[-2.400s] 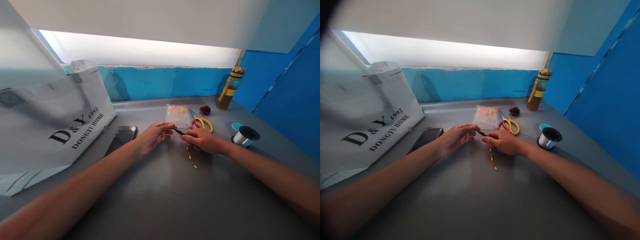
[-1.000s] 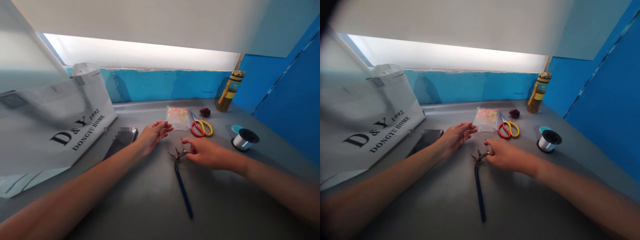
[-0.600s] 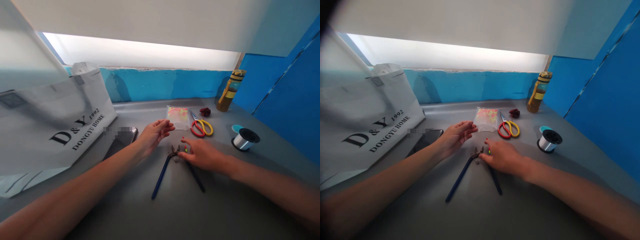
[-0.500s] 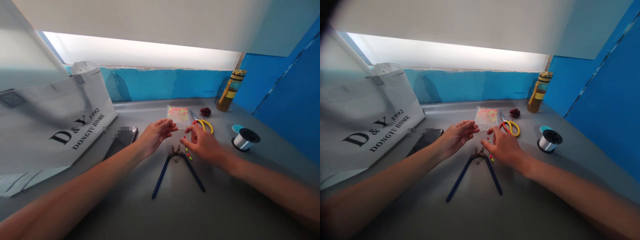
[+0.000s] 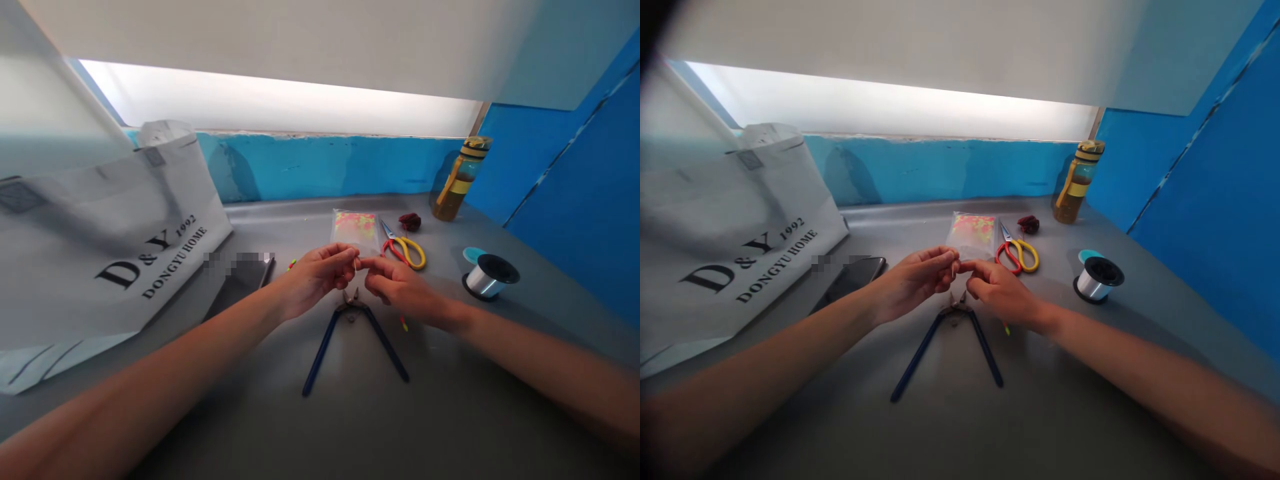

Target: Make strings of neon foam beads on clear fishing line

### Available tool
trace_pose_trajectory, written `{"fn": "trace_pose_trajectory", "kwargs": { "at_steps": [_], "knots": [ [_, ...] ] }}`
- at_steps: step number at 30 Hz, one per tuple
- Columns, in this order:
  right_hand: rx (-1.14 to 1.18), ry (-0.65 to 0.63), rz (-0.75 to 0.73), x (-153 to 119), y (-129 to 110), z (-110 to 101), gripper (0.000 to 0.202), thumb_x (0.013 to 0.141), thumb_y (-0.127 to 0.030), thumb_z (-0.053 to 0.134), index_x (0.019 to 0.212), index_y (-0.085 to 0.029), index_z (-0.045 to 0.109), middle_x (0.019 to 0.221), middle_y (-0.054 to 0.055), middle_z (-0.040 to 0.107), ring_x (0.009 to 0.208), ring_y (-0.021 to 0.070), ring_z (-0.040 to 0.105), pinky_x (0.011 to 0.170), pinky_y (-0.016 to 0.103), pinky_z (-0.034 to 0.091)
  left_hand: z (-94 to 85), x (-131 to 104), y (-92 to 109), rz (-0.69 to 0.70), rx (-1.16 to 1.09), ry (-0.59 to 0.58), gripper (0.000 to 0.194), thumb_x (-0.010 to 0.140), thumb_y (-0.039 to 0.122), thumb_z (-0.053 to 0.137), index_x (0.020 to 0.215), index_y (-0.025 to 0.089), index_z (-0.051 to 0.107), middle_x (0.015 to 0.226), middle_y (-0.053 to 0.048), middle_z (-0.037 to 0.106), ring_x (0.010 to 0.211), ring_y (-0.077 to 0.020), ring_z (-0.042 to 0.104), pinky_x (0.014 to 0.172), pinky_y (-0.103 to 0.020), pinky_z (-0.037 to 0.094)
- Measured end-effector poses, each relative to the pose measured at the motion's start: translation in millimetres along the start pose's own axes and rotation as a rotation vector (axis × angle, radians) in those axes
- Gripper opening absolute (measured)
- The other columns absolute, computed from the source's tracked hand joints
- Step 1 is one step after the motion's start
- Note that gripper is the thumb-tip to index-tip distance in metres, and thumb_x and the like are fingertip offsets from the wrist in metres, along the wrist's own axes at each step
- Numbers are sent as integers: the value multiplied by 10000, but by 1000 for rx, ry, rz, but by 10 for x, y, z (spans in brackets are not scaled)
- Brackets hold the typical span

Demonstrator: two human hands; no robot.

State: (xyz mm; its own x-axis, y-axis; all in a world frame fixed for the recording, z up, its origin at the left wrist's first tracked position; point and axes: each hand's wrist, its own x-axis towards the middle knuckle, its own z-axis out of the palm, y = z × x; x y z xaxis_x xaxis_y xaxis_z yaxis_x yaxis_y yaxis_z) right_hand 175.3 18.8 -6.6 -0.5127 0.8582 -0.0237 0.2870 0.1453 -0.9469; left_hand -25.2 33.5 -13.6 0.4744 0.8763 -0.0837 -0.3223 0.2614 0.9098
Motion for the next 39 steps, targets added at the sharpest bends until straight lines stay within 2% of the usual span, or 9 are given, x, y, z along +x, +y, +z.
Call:
{"fn": "trace_pose_trajectory", "kwargs": {
  "at_steps": [3, 7, 10, 14, 17, 21, 25, 34, 39],
  "knots": [
    [30, -42, 25, 5, 5, -38, 364, 897, -176, 483, 1224, -173, 645, 610, -47, 447, 528, 93, 364, 485, 245, 298, -21, -4, 0, -29, 16, -24, 187, 860, 327, 720, 921, 153, 688, 717, 12, 586, 633, -72, 503, 606, -199, 394],
    [80, -69, 29, 15, 36, -34, 350, 876, -195, 524, 1202, -164, 647, 692, -21, 539, 569, 95, 460, 522, 245, 371, -47, 7, 9, -48, 59, -28, 205, 851, 345, 727, 915, 159, 670, 727, 15, 567, 639, -74, 489, 596, -196, 374],
    [75, -65, 28, 15, 50, -18, 343, 876, -254, 581, 1205, -174, 635, 771, -6, 588, 575, 90, 471, 520, 244, 377, -65, 17, 25, -43, 97, -21, 222, 841, 359, 734, 906, 161, 657, 732, 17, 549, 638, -76, 475, 578, -198, 352],
    [1, -31, -29, 22, 60, -28, 272, 905, -359, 599, 1095, -176, 669, 808, 7, 608, 642, 101, 496, 571, 250, 385, -72, 17, 37, -32, 168, -54, 224, 844, 370, 724, 866, 163, 642, 729, 20, 534, 589, -71, 419, 527, -210, 299],
    [-52, 48, -67, 42, 89, -42, 244, 898, -385, 621, 1020, -176, 652, 843, 19, 619, 688, 118, 515, 602, 264, 391, -63, 9, 31, -30, 207, -92, 210, 840, 362, 723, 872, 171, 642, 711, 26, 519, 564, -70, 391, 500, -217, 258],
    [-59, 112, -49, 62, 136, -37, 291, 880, -436, 645, 1000, -184, 566, 727, -23, 558, 592, 106, 444, 525, 259, 318, -56, -3, 19, -48, 240, -129, 189, 847, 349, 711, 891, 176, 649, 684, 27, 502, 564, -78, 399, 499, -222, 258],
    [-46, 110, -65, 57, 147, -29, 296, 871, -417, 661, 995, -192, 514, 645, -64, 477, 571, 103, 415, 503, 252, 285, -72, -8, 23, -80, 274, -156, 185, 826, 337, 728, 883, 176, 659, 684, 22, 521, 562, -81, 410, 495, -225, 255],
    [-16, -10, -150, 7, 136, -26, 209, 869, -240, 637, 1029, -200, 507, 743, -46, 535, 666, 107, 492, 588, 245, 367, -83, -23, 58, -174, 389, -127, 223, 726, 283, 798, 876, 160, 689, 680, 15, 593, 554, -76, 434, 498, -224, 257],
    [-56, -57, -214, -17, 163, -8, 299, 873, -241, 629, 1166, -226, 571, 720, -50, 519, 645, 111, 473, 586, 245, 370, -73, -26, 80, -167, 444, -224, 207, 723, 305, 795, 816, 153, 692, 682, 22, 582, 529, -61, 372, 478, -223, 215]
  ]
}}
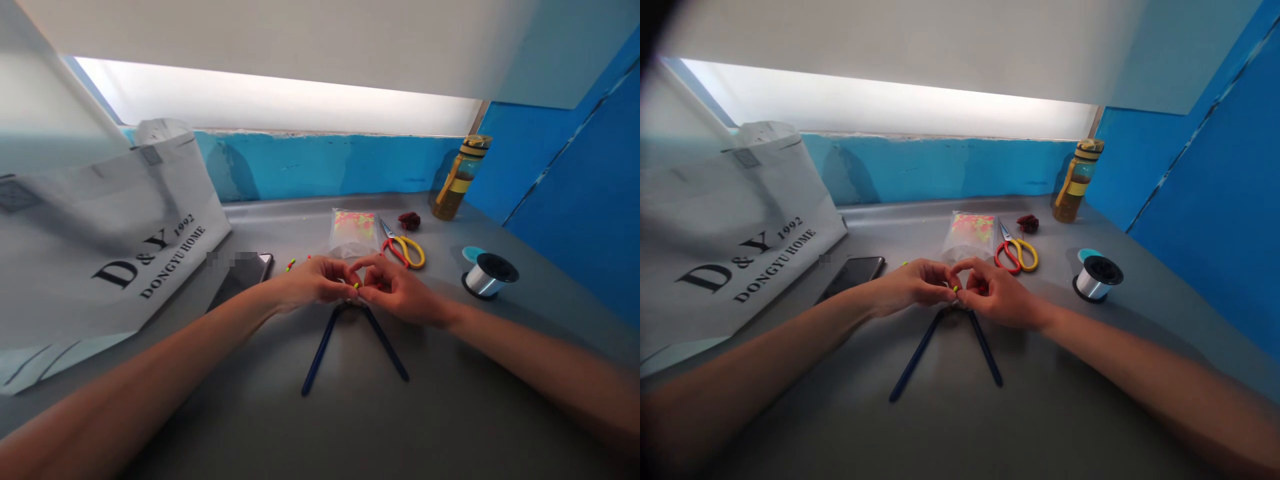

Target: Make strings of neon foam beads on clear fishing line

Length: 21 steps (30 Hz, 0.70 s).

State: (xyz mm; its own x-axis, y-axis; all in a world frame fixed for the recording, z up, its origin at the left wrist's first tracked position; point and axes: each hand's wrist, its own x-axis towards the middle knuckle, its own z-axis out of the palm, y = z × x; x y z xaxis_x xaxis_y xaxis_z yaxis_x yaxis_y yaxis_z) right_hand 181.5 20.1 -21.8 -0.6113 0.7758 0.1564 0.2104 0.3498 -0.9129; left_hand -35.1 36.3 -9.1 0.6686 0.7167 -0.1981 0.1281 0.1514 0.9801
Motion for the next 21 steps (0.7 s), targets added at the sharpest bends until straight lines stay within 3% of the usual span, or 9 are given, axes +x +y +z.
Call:
{"fn": "trace_pose_trajectory", "kwargs": {
  "at_steps": [7, 11, 21],
  "knots": [
    [-49, -65, 27, 8, 5, -7, 169, 870, -271, 635, 1008, -190, 689, 793, 4, 628, 685, 126, 531, 613, 252, 400, -40, 11, -50, -14, -21, -25, 313, 691, 233, 812, 968, 180, 675, 841, -15, 677, 688, -116, 562, 576, -224, 355],
    [-33, -82, 39, 27, 41, -25, 165, 858, -285, 658, 972, -171, 693, 813, 15, 661, 709, 131, 564, 642, 252, 424, -45, 16, -77, -24, 4, -34, 296, 678, 227, 821, 933, 190, 675, 861, -19, 687, 759, -140, 598, 654, -250, 422],
    [-79, -114, 36, 28, 34, -30, 190, 896, -331, 622, 945, -163, 695, 813, 22, 670, 706, 133, 565, 644, 254, 420, -58, 45, -143, -21, 47, -34, 253, 683, 230, 817, 890, 187, 678, 821, -2, 670, 737, -132, 577, 628, -237, 381]
  ]
}}
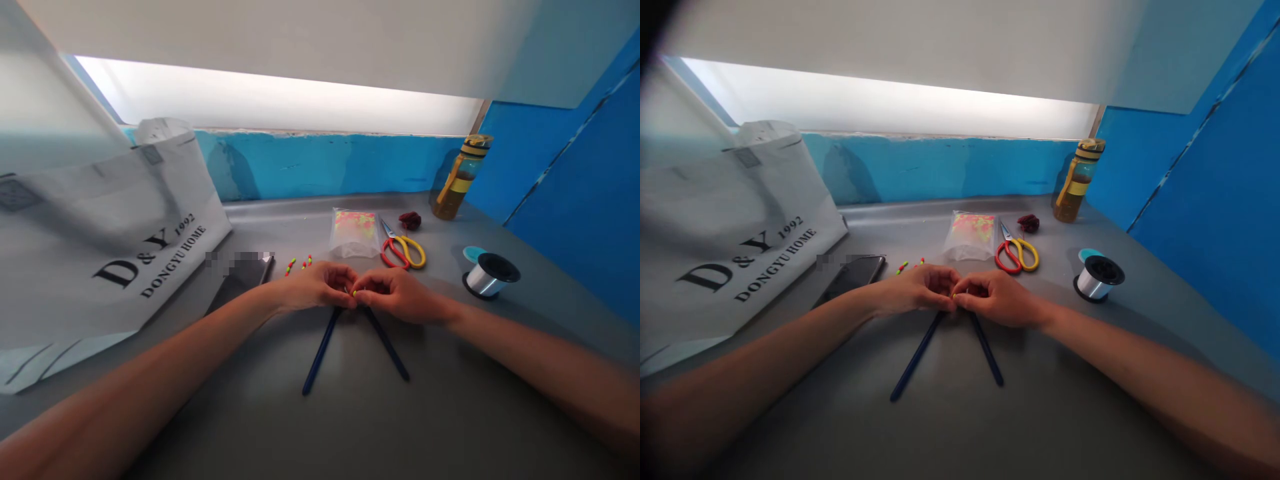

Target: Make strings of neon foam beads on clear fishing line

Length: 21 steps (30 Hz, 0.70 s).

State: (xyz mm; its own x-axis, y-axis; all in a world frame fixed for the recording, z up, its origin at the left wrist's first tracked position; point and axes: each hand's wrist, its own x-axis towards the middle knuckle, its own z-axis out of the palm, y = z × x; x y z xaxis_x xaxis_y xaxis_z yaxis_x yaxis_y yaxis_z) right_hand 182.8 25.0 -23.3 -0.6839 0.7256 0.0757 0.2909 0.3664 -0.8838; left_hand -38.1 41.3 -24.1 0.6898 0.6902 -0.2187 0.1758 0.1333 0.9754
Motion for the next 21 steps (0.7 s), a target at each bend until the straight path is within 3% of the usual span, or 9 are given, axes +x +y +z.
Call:
{"fn": "trace_pose_trajectory", "kwargs": {
  "at_steps": [6, 14, 21],
  "knots": [
    [-77, 68, 2, 18, 53, -8, 180, 894, -322, 618, 958, -171, 692, 773, 8, 643, 660, 125, 538, 606, 249, 399, -7, 18, -4, 37, 75, 51, 227, 732, 309, 793, 894, 195, 681, 770, 20, 641, 617, -93, 490, 530, -219, 277],
    [-147, 100, 37, 21, 40, 5, 153, 878, -307, 626, 910, -171, 687, 700, -12, 604, 622, 116, 506, 562, 240, 358, 19, 84, -131, 129, 54, 84, 248, 729, 336, 796, 908, 197, 697, 822, -16, 676, 737, -147, 586, 656, -262, 412],
    [-185, 92, 37, 19, 37, -1, 168, 884, -314, 618, 915, -170, 698, 687, -15, 594, 606, 110, 500, 555, 238, 341, 16, 64, -97, 119, 131, 81, 227, 753, 356, 774, 899, 198, 703, 809, -11, 663, 683, -127, 550, 580, -233, 366]
  ]
}}
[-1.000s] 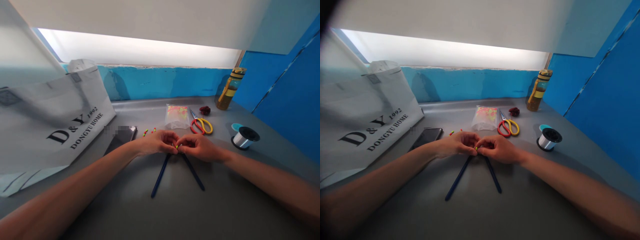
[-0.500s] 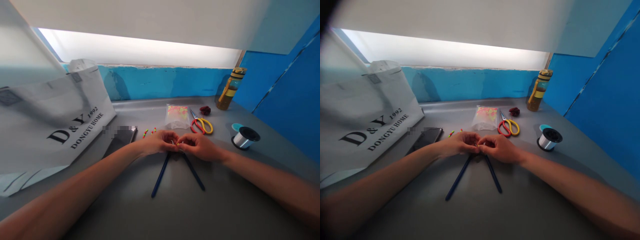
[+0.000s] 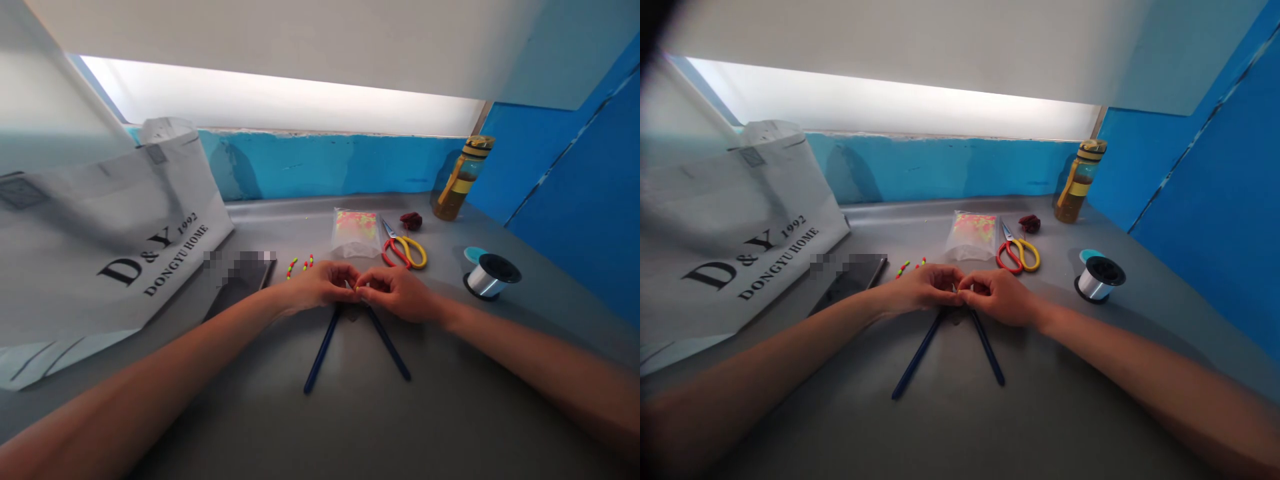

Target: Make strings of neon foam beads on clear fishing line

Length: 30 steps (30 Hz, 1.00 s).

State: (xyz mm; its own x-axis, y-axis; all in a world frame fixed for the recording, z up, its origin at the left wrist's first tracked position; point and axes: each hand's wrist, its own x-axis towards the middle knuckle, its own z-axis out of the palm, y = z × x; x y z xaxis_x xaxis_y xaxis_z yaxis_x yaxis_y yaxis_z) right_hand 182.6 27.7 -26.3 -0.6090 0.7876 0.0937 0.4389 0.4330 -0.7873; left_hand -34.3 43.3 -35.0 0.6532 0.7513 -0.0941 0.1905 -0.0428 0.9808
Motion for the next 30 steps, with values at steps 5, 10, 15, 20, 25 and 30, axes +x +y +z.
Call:
{"fn": "trace_pose_trajectory", "kwargs": {
  "at_steps": [5, 10, 15, 20, 25, 30],
  "knots": [
    [-1, 5, -12, -3, 18, 11, 177, 882, -325, 621, 912, -170, 700, 666, -19, 587, 600, 109, 491, 554, 236, 339, -9, -21, 55, -39, -4, -32, 272, 741, 353, 779, 954, 205, 693, 805, -5, 642, 629, -110, 496, 498, -208, 285],
    [-2, 12, -8, 6, 41, 13, 184, 883, -322, 620, 938, -174, 715, 682, -14, 616, 615, 114, 519, 573, 236, 360, -10, -26, 89, -61, -52, -37, 276, 766, 366, 759, 980, 204, 693, 879, -27, 666, 664, -114, 510, 505, -214, 271],
    [-16, -3, -15, 7, 26, 9, 180, 881, -316, 629, 918, -170, 728, 715, 0, 646, 643, 120, 540, 588, 234, 376, -9, -20, 47, -48, -35, -50, 256, 764, 391, 767, 903, 194, 683, 814, -9, 639, 644, -116, 492, 515, -234, 260],
    [-38, -15, -21, 4, 30, 29, 168, 873, -297, 643, 895, -156, 731, 678, -14, 619, 624, 107, 515, 580, 227, 357, -11, -20, 6, -42, 10, -47, 255, 761, 402, 765, 885, 195, 682, 786, -4, 633, 644, -122, 504, 534, -233, 287],
    [-32, -36, -5, 6, 39, 48, 165, 867, -295, 645, 873, -152, 727, 635, -26, 593, 585, 96, 479, 563, 226, 332, -16, -15, -18, -33, 24, -67, 220, 781, 374, 748, 900, 197, 690, 755, 1, 640, 628, -114, 502, 532, -231, 287],
    [-39, -60, 3, 8, 47, 35, 177, 869, -298, 644, 883, -151, 740, 682, -8, 634, 622, 105, 511, 583, 224, 345, -9, -7, -23, -29, 10, -63, 249, 758, 355, 764, 939, 196, 699, 759, 3, 655, 639, -116, 527, 551, -230, 307]
  ]
}}
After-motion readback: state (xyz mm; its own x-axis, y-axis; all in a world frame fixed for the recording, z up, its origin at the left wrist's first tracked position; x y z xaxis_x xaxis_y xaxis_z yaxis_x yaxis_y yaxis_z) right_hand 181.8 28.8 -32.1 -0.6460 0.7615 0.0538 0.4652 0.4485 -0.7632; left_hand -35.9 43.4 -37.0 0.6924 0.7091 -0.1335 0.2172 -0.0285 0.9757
